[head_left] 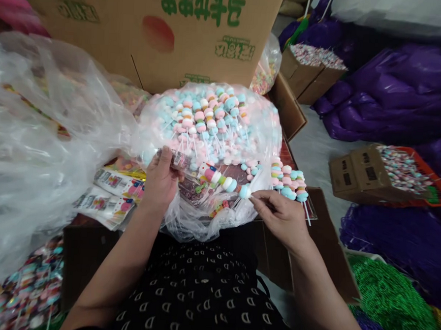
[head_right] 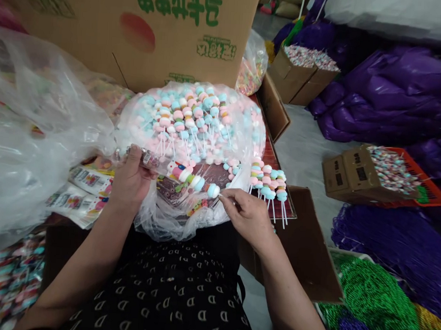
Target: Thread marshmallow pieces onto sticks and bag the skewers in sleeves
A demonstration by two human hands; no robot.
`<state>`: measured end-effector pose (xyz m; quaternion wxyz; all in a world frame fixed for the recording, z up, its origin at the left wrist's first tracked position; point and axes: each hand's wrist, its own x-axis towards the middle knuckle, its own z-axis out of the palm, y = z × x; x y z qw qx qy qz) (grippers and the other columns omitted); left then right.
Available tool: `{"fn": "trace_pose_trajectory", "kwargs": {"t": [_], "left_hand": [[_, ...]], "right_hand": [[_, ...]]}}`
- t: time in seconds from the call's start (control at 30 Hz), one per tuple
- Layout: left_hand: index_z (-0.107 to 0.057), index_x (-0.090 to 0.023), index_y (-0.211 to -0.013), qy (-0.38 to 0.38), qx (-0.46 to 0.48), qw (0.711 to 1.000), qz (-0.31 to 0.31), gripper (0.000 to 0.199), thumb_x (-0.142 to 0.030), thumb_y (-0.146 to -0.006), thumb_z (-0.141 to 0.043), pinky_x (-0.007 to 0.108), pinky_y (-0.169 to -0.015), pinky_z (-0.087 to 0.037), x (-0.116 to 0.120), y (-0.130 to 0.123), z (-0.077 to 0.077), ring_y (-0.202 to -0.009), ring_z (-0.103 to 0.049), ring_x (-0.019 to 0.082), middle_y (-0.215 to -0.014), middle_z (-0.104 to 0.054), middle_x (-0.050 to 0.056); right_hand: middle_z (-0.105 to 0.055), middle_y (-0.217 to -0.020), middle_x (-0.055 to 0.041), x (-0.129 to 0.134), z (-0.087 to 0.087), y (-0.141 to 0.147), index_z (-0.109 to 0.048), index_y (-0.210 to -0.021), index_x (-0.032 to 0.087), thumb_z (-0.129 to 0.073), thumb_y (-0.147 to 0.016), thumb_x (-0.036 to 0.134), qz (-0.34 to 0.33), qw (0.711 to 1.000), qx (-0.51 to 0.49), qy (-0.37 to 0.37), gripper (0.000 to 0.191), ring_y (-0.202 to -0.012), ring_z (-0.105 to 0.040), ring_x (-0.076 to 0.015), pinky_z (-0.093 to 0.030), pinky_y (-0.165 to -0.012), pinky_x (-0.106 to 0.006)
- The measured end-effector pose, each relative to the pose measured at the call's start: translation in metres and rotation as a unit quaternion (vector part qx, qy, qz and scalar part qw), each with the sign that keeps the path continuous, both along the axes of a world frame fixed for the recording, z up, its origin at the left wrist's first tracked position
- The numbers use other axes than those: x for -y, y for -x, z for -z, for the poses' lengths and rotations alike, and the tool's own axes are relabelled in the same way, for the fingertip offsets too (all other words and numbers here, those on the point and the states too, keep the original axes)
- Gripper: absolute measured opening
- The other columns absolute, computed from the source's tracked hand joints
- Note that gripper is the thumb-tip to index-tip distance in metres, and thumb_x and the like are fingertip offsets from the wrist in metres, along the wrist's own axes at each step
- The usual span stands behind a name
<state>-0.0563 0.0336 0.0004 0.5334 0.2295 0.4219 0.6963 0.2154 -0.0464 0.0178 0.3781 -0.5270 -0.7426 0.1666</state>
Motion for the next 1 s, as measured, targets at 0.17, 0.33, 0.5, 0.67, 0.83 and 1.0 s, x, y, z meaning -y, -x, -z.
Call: {"fn": "trace_pose_trajectory", "kwargs": {"t": [0.17,0.33,0.5,0.67,0.83,1.0], "left_hand": [[-0.060,-0.023,-0.066,0.000,-0.016,1.000,-0.002,0.048,-0.056,-0.080,-0.092,0.021,-0.035,-0.036,-0.001,0.000,0.004,-0.037,-0.049,0.007,-0.048,-0.059,-0.007],[-0.059,-0.022,-0.064,0.027,-0.017,0.999,0.000,0.049,-0.055,-0.083,-0.090,0.024,-0.035,-0.033,-0.001,-0.002,0.007,-0.036,-0.048,0.008,-0.048,-0.056,-0.006],[-0.060,-0.023,-0.070,0.070,-0.003,0.998,-0.006,0.040,-0.046,-0.087,-0.088,0.024,-0.038,-0.034,0.002,-0.005,0.008,-0.040,-0.049,0.008,-0.052,-0.055,-0.007],[-0.060,-0.024,-0.069,0.031,-0.015,0.999,-0.002,0.044,-0.052,-0.083,-0.091,0.025,-0.038,-0.035,0.003,-0.002,0.012,-0.040,-0.046,0.008,-0.052,-0.053,-0.006],[-0.058,-0.024,-0.069,0.009,-0.028,1.000,0.004,0.045,-0.053,-0.083,-0.090,0.025,-0.039,-0.034,0.003,0.000,0.019,-0.042,-0.046,0.009,-0.052,-0.052,-0.007],[-0.059,-0.024,-0.069,0.043,-0.012,0.999,-0.003,0.044,-0.051,-0.081,-0.092,0.027,-0.041,-0.034,0.005,-0.002,0.019,-0.042,-0.045,0.009,-0.054,-0.051,-0.006]], "right_hand": [[-0.085,-0.087,-0.0036,0.002,0.004,0.000,-0.085,-0.094,0.028,-0.071,-0.099,0.034,0.029,0.999,-0.008,-0.019,0.017,-0.075,-0.080,-0.0220,-0.062,-0.069,-0.031],[-0.082,-0.079,-0.0037,0.000,0.013,0.008,-0.083,-0.091,0.027,-0.069,-0.099,0.032,0.023,0.999,0.009,-0.039,0.017,-0.067,-0.073,-0.0195,-0.058,-0.066,-0.032],[-0.078,-0.074,-0.0026,-0.003,0.025,0.021,-0.079,-0.086,0.027,-0.069,-0.097,0.031,0.020,0.999,-0.023,-0.026,0.016,-0.063,-0.068,-0.0179,-0.053,-0.061,-0.031],[-0.084,-0.083,-0.0036,-0.003,0.033,0.024,-0.082,-0.089,0.027,-0.071,-0.097,0.032,0.041,0.998,-0.049,-0.007,0.015,-0.071,-0.076,-0.0204,-0.059,-0.067,-0.032],[-0.087,-0.090,-0.0049,-0.004,0.036,0.023,-0.085,-0.091,0.028,-0.069,-0.099,0.036,0.013,0.999,-0.035,0.015,0.020,-0.082,-0.082,-0.0237,-0.064,-0.077,-0.034],[-0.085,-0.085,-0.0049,-0.004,0.039,0.024,-0.084,-0.088,0.027,-0.067,-0.102,0.042,-0.008,0.998,-0.044,0.036,0.027,-0.075,-0.080,-0.0218,-0.061,-0.070,-0.031]]}}
